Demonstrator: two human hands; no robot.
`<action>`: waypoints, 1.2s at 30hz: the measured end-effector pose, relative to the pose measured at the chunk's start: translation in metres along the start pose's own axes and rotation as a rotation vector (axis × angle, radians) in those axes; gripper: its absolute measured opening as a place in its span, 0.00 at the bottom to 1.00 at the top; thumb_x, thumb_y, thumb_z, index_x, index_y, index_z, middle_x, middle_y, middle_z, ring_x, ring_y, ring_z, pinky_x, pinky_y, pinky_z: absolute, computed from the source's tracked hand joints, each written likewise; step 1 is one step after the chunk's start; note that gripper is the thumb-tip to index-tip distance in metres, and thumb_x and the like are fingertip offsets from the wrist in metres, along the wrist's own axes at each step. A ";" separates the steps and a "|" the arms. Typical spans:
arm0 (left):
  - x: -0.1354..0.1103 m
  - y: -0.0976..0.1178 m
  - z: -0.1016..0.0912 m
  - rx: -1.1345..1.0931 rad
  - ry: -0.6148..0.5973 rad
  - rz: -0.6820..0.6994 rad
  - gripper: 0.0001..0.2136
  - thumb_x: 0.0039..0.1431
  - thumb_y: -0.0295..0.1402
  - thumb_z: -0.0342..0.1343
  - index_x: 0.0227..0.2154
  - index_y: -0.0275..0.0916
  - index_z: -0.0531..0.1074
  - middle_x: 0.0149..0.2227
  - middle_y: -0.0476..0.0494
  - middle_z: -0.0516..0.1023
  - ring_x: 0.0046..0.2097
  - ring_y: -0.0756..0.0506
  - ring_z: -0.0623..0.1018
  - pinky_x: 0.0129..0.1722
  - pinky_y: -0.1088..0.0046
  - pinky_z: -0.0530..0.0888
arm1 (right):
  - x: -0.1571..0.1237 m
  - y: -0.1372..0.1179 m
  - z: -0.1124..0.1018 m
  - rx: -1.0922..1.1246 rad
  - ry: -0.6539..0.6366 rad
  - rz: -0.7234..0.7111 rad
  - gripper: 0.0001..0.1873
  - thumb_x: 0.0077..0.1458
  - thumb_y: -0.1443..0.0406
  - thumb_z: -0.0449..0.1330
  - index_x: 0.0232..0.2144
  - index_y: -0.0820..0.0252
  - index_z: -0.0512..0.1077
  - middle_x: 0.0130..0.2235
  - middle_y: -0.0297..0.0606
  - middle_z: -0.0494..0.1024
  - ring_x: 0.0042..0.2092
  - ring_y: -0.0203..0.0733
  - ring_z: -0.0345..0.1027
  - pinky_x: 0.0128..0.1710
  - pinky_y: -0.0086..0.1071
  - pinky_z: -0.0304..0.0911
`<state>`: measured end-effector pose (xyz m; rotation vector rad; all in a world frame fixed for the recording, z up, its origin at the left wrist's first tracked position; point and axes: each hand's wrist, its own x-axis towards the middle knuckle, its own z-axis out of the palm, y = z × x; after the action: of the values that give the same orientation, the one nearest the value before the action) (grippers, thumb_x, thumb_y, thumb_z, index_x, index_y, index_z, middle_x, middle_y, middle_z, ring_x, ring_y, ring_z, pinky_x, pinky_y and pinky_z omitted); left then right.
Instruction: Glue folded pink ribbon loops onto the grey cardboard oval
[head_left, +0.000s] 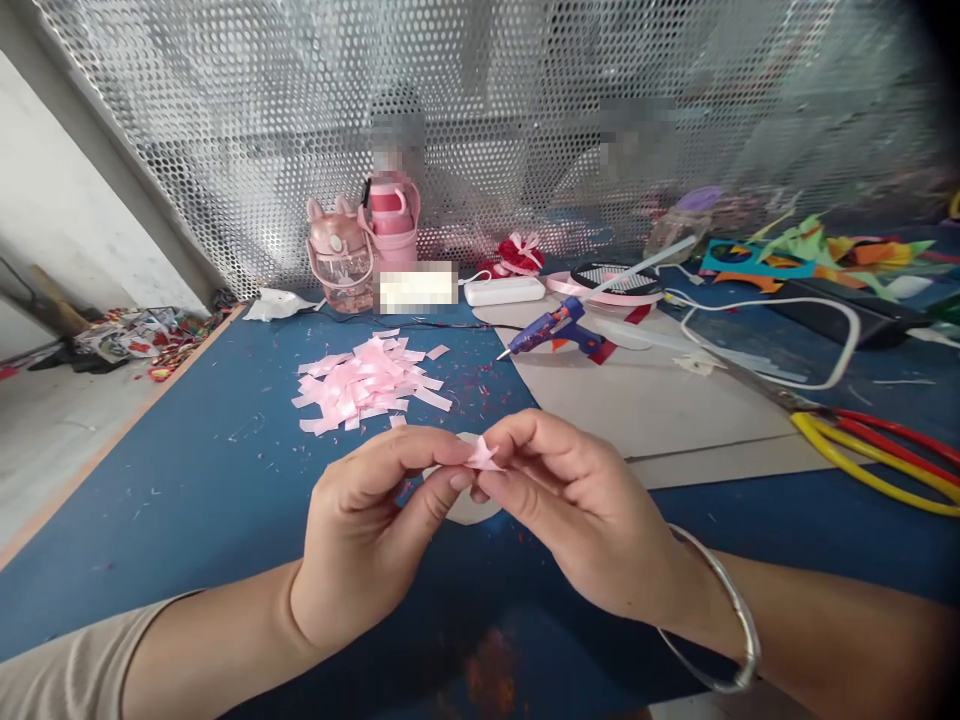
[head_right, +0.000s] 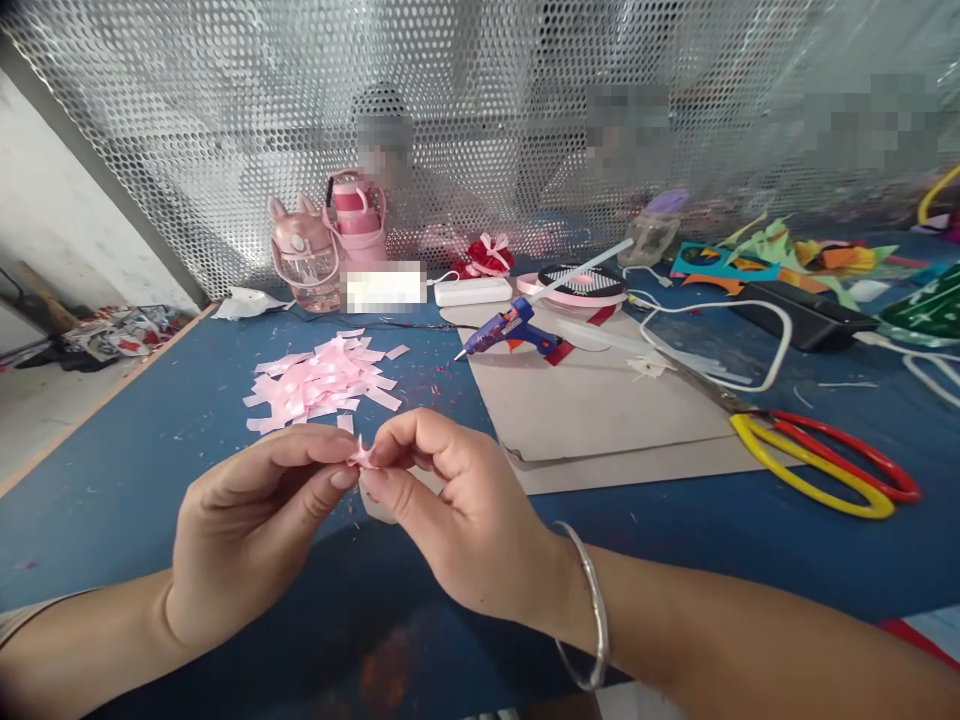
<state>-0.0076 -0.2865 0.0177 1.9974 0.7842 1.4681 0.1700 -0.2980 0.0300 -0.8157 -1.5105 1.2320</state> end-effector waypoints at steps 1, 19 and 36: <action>-0.001 0.001 0.001 -0.022 0.007 -0.025 0.13 0.59 0.20 0.60 0.41 0.45 0.77 0.37 0.51 0.82 0.39 0.52 0.80 0.41 0.80 0.76 | -0.001 0.000 0.000 -0.069 0.013 -0.054 0.03 0.62 0.65 0.59 0.34 0.56 0.68 0.32 0.29 0.71 0.33 0.28 0.66 0.34 0.21 0.65; 0.002 0.018 0.013 -0.633 0.109 -0.542 0.03 0.53 0.29 0.68 0.31 0.42 0.83 0.32 0.52 0.84 0.34 0.55 0.80 0.37 0.88 0.77 | 0.004 -0.001 -0.010 -0.654 0.103 -0.674 0.06 0.58 0.73 0.62 0.35 0.58 0.72 0.33 0.36 0.79 0.36 0.34 0.74 0.37 0.27 0.70; -0.003 0.015 0.011 -0.467 0.073 -0.444 0.06 0.57 0.26 0.65 0.31 0.46 0.82 0.33 0.54 0.84 0.35 0.55 0.80 0.39 0.87 0.76 | 0.009 -0.003 -0.019 -0.817 -0.005 -0.779 0.05 0.61 0.71 0.59 0.38 0.58 0.70 0.34 0.39 0.80 0.38 0.38 0.75 0.40 0.34 0.71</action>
<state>0.0041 -0.2999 0.0239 1.3292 0.7673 1.3135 0.1855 -0.2850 0.0350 -0.5965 -2.0761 0.0179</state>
